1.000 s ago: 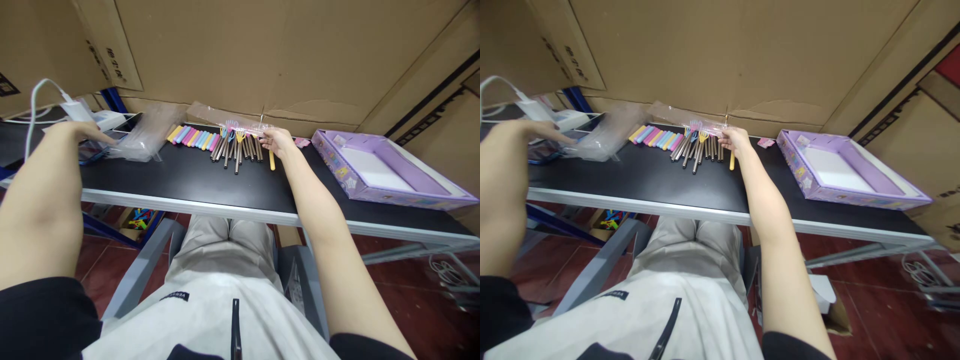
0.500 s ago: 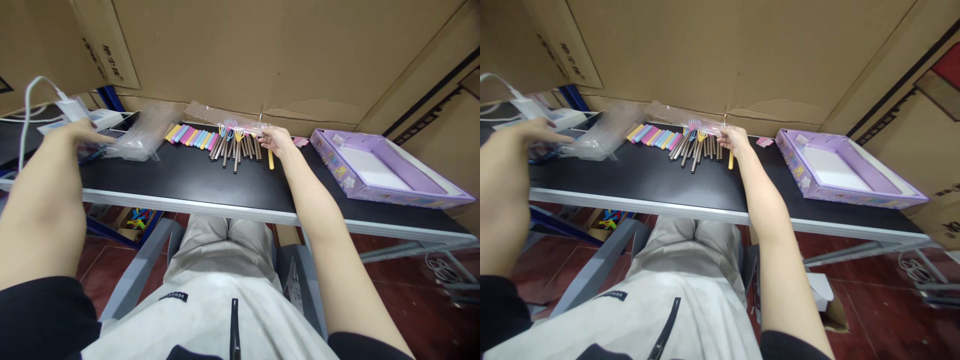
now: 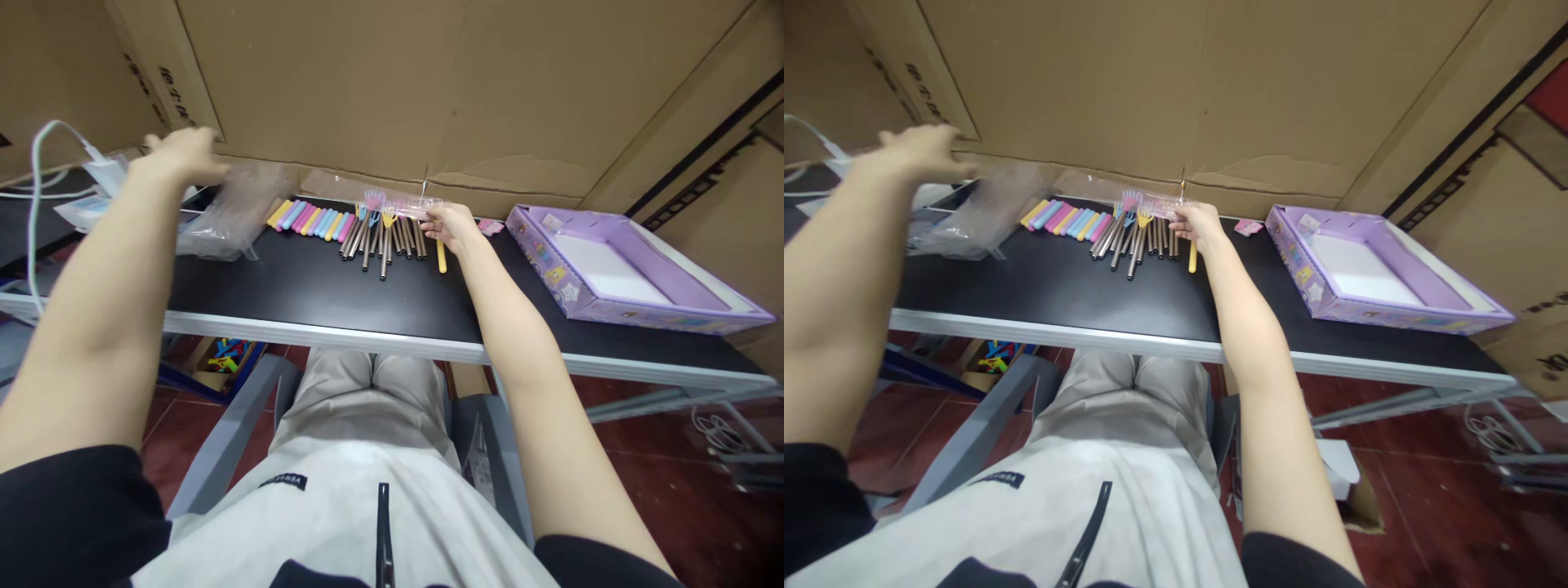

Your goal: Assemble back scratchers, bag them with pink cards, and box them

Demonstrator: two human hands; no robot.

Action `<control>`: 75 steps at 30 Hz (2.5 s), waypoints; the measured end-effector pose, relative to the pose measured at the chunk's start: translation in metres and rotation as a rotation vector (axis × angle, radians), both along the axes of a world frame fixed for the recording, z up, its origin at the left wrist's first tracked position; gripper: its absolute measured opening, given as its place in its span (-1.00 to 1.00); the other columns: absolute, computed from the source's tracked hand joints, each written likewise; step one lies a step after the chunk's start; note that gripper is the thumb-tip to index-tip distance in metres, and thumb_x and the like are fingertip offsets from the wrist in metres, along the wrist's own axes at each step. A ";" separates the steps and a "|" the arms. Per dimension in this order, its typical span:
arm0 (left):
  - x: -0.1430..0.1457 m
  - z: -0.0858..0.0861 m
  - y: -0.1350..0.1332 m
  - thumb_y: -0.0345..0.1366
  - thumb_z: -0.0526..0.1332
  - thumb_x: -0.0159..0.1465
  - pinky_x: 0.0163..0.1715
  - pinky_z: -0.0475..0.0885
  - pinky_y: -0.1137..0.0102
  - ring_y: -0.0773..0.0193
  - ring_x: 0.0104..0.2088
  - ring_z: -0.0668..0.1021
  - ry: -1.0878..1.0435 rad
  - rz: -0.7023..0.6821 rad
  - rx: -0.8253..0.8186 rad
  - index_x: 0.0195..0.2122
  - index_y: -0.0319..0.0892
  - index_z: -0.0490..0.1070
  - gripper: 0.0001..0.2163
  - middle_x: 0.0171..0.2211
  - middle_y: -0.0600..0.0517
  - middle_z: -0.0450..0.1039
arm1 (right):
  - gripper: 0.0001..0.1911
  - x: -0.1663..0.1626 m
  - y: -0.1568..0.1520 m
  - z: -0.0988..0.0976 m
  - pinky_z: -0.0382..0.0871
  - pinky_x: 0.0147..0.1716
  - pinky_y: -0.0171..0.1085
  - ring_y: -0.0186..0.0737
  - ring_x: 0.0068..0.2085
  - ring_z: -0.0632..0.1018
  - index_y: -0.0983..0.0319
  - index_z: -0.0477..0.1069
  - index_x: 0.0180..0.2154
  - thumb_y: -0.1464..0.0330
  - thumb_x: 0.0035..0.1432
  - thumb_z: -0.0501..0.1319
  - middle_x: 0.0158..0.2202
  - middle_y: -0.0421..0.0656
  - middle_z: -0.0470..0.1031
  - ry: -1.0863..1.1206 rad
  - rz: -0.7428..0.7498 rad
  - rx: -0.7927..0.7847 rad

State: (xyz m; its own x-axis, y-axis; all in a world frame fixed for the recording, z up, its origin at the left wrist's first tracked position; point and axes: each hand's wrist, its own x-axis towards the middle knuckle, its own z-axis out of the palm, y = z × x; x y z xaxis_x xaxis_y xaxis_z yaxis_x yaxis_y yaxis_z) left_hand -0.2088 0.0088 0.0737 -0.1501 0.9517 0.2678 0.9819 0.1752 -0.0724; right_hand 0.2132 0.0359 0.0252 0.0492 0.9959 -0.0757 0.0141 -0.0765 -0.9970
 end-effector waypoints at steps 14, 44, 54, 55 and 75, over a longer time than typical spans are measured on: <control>0.225 -0.049 0.013 -0.17 0.18 0.34 0.41 -0.05 -0.14 -0.23 0.43 0.19 -0.135 -0.678 -0.049 0.48 -0.16 0.02 -0.29 0.39 -0.26 0.20 | -0.87 -0.006 -0.016 0.007 0.43 -0.42 -0.39 -0.39 -0.55 0.57 0.28 0.34 -0.27 0.60 0.30 0.14 -0.56 -0.29 0.44 0.020 0.188 -0.056; 0.212 -0.074 0.020 -0.45 0.11 0.25 -0.05 0.45 0.16 -0.07 -0.02 0.59 -0.111 -0.681 0.176 -0.04 -0.26 0.49 -0.71 -0.12 -0.24 0.59 | -0.70 0.002 -0.011 0.008 0.19 -0.65 -0.46 -0.44 -0.59 0.38 0.23 0.33 -0.43 0.29 0.29 0.35 -0.55 -0.20 0.44 -0.382 0.181 0.122; 0.197 -0.073 0.029 -0.49 0.13 0.16 -0.10 0.48 0.19 -0.09 -0.07 0.63 0.027 -0.636 0.108 -0.03 -0.28 0.53 -0.64 -0.12 -0.24 0.62 | -0.57 0.038 0.009 -0.002 0.55 -0.13 -0.08 0.06 -0.24 0.63 0.18 0.30 -0.58 0.59 -0.22 0.54 -0.64 -0.19 0.29 -0.956 0.014 0.022; 0.197 -0.073 0.029 -0.49 0.13 0.17 -0.10 0.48 0.18 -0.10 -0.07 0.63 0.033 -0.637 0.101 -0.02 -0.29 0.53 -0.64 -0.11 -0.26 0.62 | -0.59 0.037 0.008 -0.003 0.56 -0.14 -0.03 0.09 -0.26 0.63 0.18 0.30 -0.60 0.58 -0.19 0.52 -0.66 -0.18 0.30 -1.040 0.041 -0.016; 0.192 -0.070 0.027 -0.44 0.18 0.18 -0.06 0.48 0.20 -0.12 -0.01 0.62 -0.011 -0.678 0.058 0.07 -0.26 0.49 -0.59 -0.08 -0.26 0.60 | -0.79 0.093 -0.026 0.055 0.50 -0.27 -0.23 -0.30 -0.43 0.52 0.29 0.47 -0.46 0.51 0.05 0.49 -0.53 -0.19 0.48 -0.943 0.127 0.231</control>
